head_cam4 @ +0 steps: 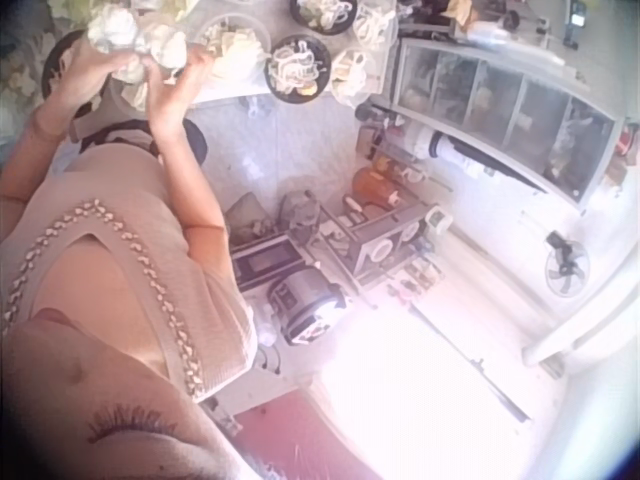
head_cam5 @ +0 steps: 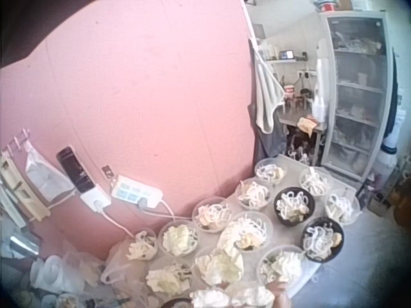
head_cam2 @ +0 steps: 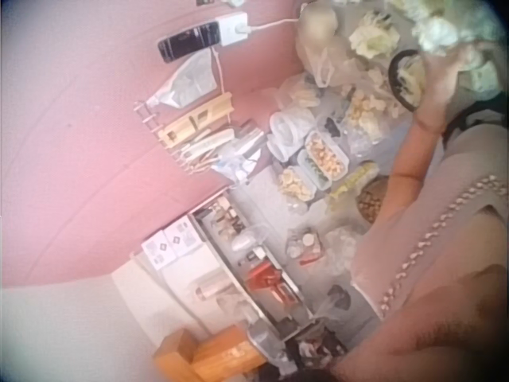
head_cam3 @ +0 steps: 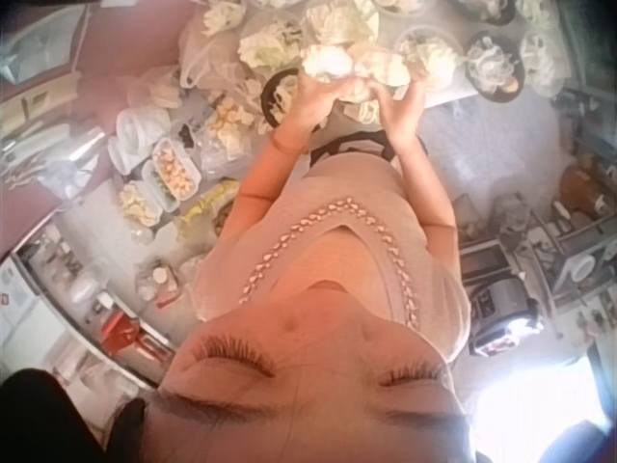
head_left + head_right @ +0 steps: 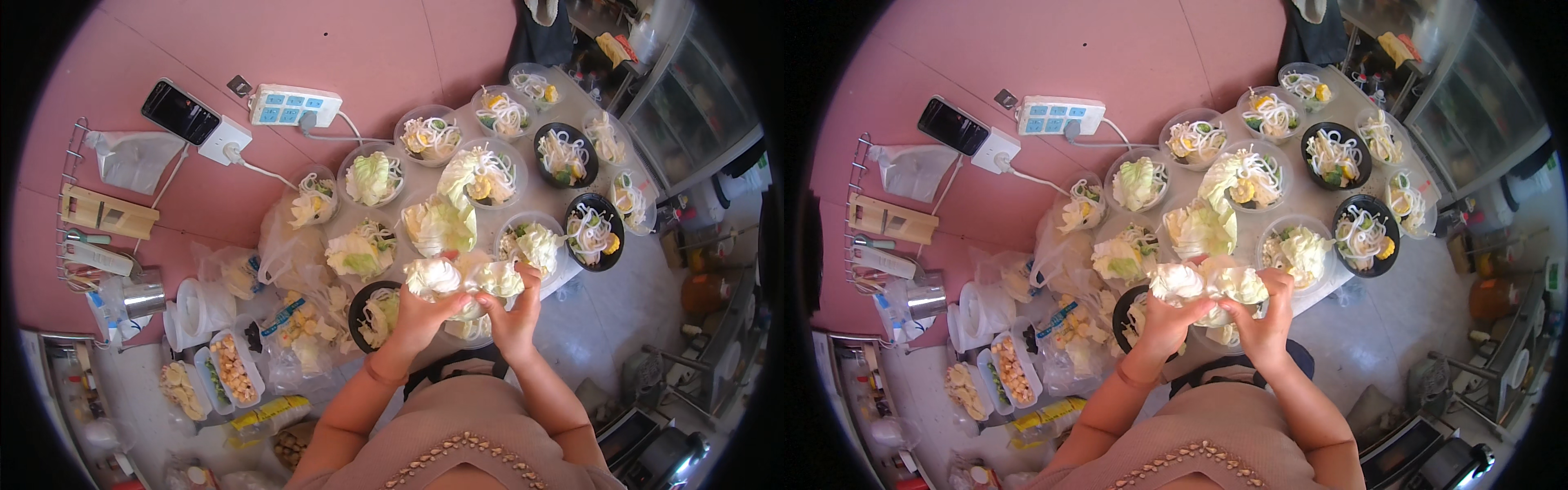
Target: The person portions white noodles from a large bowl into multiple small bowls arranged on a table, then tears cabbage leaves and places them on top of the noodles in each bowl. The workspace includes various containers of ingredients and a smartphone mounted on the wall.
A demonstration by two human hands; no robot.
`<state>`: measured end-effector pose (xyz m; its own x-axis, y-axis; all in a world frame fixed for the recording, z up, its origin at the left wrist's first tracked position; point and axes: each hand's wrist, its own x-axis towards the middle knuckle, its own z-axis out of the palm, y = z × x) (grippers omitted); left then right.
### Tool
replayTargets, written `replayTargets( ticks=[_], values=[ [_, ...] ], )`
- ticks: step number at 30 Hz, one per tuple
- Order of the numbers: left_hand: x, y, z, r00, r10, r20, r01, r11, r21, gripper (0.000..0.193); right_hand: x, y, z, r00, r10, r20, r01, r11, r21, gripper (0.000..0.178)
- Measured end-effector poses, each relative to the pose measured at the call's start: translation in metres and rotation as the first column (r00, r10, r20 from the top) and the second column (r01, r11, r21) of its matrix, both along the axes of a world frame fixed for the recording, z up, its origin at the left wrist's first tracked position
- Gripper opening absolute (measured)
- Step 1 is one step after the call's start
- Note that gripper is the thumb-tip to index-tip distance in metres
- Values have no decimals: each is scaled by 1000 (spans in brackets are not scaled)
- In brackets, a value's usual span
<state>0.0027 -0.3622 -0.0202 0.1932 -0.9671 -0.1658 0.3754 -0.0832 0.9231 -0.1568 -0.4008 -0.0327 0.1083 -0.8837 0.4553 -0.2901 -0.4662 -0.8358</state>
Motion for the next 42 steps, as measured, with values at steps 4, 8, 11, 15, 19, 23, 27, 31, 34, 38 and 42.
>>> replayTargets(
  ticks=[4, 8, 11, 15, 19, 23, 27, 31, 34, 38, 42],
  values=[
    [-19, -7, 1, 877, 288, 384, -213, 951, -225, 39, 2, 4, -11, 992, -83, -100, 91, 993, 81, 59],
    [-26, -14, 12, 816, 428, 390, -302, 889, -344, 34, 15, 6, 1, 976, -52, 211, 0, 970, 242, 56],
    [-13, -10, 11, 910, 305, 279, -278, 951, -134, 38, 21, -5, -5, 935, -8, 354, -94, 958, 272, 54],
    [-19, -14, 7, 902, 390, 187, -369, 919, -135, 37, 18, 6, 1, 996, 90, -9, -90, 993, -72, 47],
    [-17, -10, 4, 889, 413, 198, -403, 911, -90, 37, 17, -1, 2, 915, 319, -247, -400, 795, -456, 40],
    [-1, -19, -4, 836, 531, 139, -543, 837, 65, 33, 10, -2, 29, 917, 399, -11, -337, 758, -559, 30],
    [33, -21, -1, 806, 586, -85, -587, 809, 13, 28, -22, -3, 23, 912, 83, 402, 18, 970, -242, 37],
    [36, -15, 14, 807, 585, -83, -587, 810, 2, 30, -114, -100, 19, 861, -338, 381, 240, 929, 282, 40],
    [30, -17, -3, 830, 549, -94, -549, 835, 27, 37, -179, -143, -23, 878, -397, -267, 430, 900, 73, 42],
    [10, -18, 20, 857, 507, -90, -511, 859, -25, 38, -134, -134, -14, 779, -349, -521, 244, 934, -261, 57],
    [1, -11, 12, 902, 414, 119, -410, 910, -62, 39, -28, -60, 36, 938, 342, 60, -337, 852, 401, 65]
  ],
)
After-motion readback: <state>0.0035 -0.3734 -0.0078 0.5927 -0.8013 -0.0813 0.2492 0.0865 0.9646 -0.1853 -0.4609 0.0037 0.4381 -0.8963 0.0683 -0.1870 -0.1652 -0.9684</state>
